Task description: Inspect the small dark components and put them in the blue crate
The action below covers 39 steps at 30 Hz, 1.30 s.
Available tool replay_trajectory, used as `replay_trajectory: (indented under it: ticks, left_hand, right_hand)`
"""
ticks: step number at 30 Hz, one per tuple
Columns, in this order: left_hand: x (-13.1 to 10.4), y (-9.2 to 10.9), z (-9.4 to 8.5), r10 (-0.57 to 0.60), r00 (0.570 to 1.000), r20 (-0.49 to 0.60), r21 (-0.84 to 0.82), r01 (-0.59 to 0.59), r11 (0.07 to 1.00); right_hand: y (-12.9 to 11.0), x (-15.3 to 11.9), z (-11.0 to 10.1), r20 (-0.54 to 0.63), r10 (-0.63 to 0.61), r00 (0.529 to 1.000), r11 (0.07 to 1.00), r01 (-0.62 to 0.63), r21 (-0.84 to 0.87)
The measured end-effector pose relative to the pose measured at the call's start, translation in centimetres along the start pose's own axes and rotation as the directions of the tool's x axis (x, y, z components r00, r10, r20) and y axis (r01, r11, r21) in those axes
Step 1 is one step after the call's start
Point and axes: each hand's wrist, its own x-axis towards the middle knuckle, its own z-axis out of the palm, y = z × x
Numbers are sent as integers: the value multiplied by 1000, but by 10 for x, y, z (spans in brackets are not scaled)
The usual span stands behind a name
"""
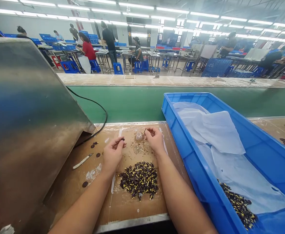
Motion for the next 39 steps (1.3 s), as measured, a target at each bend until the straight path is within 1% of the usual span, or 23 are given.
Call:
replay_trajectory:
  ticks: [2,4,5,7,9,10,13,15,17,20,27,31,34,35,36,37,38,39]
  left_hand:
    - [-5,-3,1,60,997,55,50,-63,997]
    - [-9,-1,2,103,989,103,67,-110,992]
    - [-10,1,2,95,988,120,57,-102,993]
    - [-12,4,2,51,989,140,17,-54,998]
    - [-13,6,1,38,989,141,-2,-38,999]
    - [-13,7,0,59,989,136,7,-61,998]
    - [-12,10,-3,175,978,114,84,-185,979]
    - [-11,12,-4,210,972,103,118,-221,968]
    - [-10,13,-4,171,983,71,96,-177,979]
    - [-10,15,-2,79,996,32,2,-79,997]
    - [-11,15,0,40,998,52,-77,-36,996]
    - [-11,14,0,-5,997,76,-158,17,987]
    - [-10,15,1,-105,990,98,-286,130,950]
    - [-10,15,2,-150,983,104,-341,177,923]
    - [-10,15,3,-194,975,108,-395,221,892]
    - [-9,16,3,-234,966,108,-441,258,860]
    - [-9,16,3,-269,957,106,-475,287,832]
    - [-9,16,4,-297,949,104,-497,308,811]
  right_hand:
    - [1,1,-1,-2,-110,994,979,107,-173]
    - [1,0,-1,13,-212,977,919,203,-338]
    - [1,-1,0,21,-250,968,887,238,-397]
    - [1,-4,2,38,-307,951,840,289,-460]
    - [1,-6,6,58,-362,930,797,341,-498]
    - [2,-7,7,72,-388,919,774,367,-516]
    - [5,-8,10,104,-439,893,721,418,-553]
    - [7,-7,11,119,-454,883,699,436,-567]
    - [8,-7,10,131,-460,878,683,444,-580]
    - [9,-6,10,145,-465,873,668,454,-590]
    - [6,-9,11,189,-492,850,605,490,-628]
    - [3,-8,8,193,-451,871,612,459,-644]
    - [-2,-9,5,170,-413,895,620,413,-667]
    - [-4,-11,5,140,-402,905,645,389,-658]
    - [-8,-14,6,103,-386,917,690,361,-627]
    - [-12,-19,7,67,-360,931,755,333,-565]
    - [-16,-24,9,46,-318,947,829,302,-472]
    - [-21,-30,12,51,-263,963,898,264,-352]
